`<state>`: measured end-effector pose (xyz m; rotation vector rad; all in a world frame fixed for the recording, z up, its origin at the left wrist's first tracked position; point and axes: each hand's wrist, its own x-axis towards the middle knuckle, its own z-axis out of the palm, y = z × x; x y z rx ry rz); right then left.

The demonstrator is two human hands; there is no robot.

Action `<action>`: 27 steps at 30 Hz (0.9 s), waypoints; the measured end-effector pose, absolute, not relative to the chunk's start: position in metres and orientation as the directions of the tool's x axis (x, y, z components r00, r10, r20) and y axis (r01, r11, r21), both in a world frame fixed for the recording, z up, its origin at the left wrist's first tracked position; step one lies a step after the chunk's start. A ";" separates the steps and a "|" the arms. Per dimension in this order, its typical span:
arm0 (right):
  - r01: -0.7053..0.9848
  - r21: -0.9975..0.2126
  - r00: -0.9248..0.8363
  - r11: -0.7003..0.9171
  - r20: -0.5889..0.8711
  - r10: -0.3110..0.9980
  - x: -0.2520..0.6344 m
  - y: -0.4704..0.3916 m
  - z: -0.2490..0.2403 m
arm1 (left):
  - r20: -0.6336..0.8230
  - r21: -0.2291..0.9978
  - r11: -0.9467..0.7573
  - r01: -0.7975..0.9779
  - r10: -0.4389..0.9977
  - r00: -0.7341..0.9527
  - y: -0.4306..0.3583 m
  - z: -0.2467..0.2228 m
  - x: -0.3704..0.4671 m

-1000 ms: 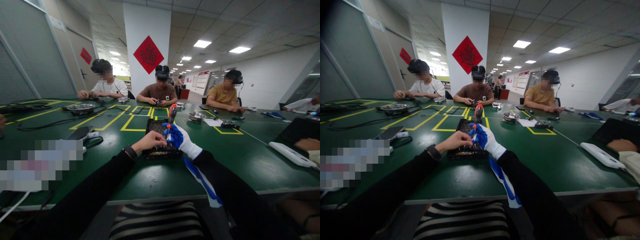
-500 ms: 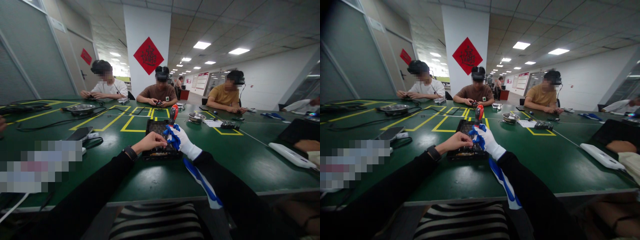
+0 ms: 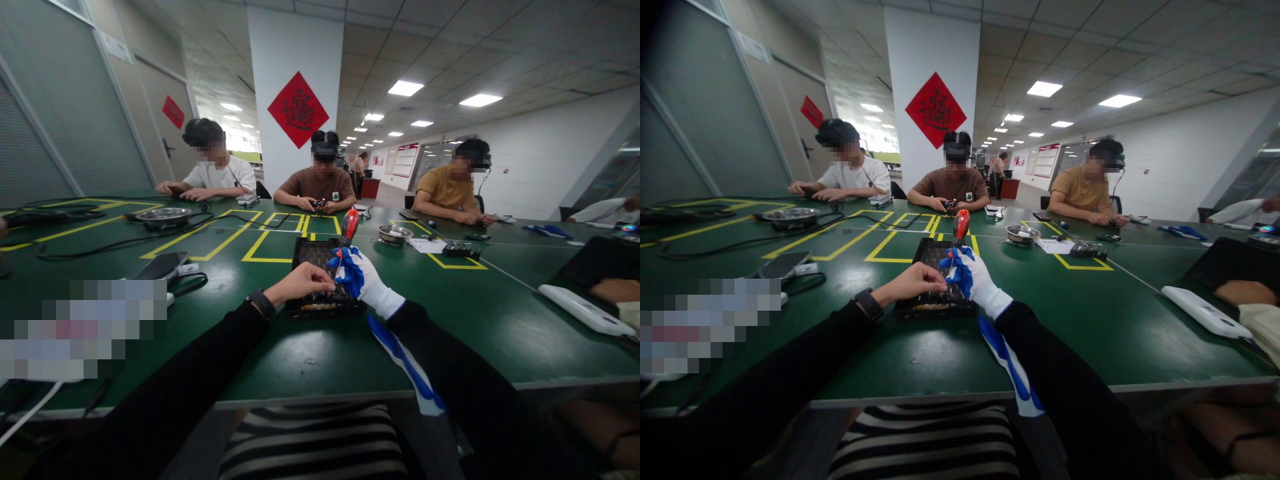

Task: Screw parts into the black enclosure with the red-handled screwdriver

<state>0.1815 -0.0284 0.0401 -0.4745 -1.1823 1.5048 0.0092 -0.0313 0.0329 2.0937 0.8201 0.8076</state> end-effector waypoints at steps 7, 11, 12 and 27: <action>-0.527 -0.850 -0.334 0.029 0.238 0.912 0.181 -0.030 0.044 | 0.299 0.789 -0.551 0.271 0.730 0.614 -0.030 0.032 0.008; -0.560 -0.826 -0.426 -0.055 0.230 0.875 0.184 -0.028 0.046 | 0.299 0.784 -0.551 0.284 0.738 0.606 -0.031 0.032 0.009; -0.560 -0.826 -0.428 -0.058 0.229 0.874 0.184 -0.027 0.046 | 0.296 0.784 -0.549 0.290 0.741 0.603 -0.030 0.032 0.009; -0.508 -0.861 -0.335 0.036 0.235 0.913 0.181 -0.031 0.045 | 0.308 0.786 -0.555 0.273 0.734 0.605 -0.029 0.031 0.009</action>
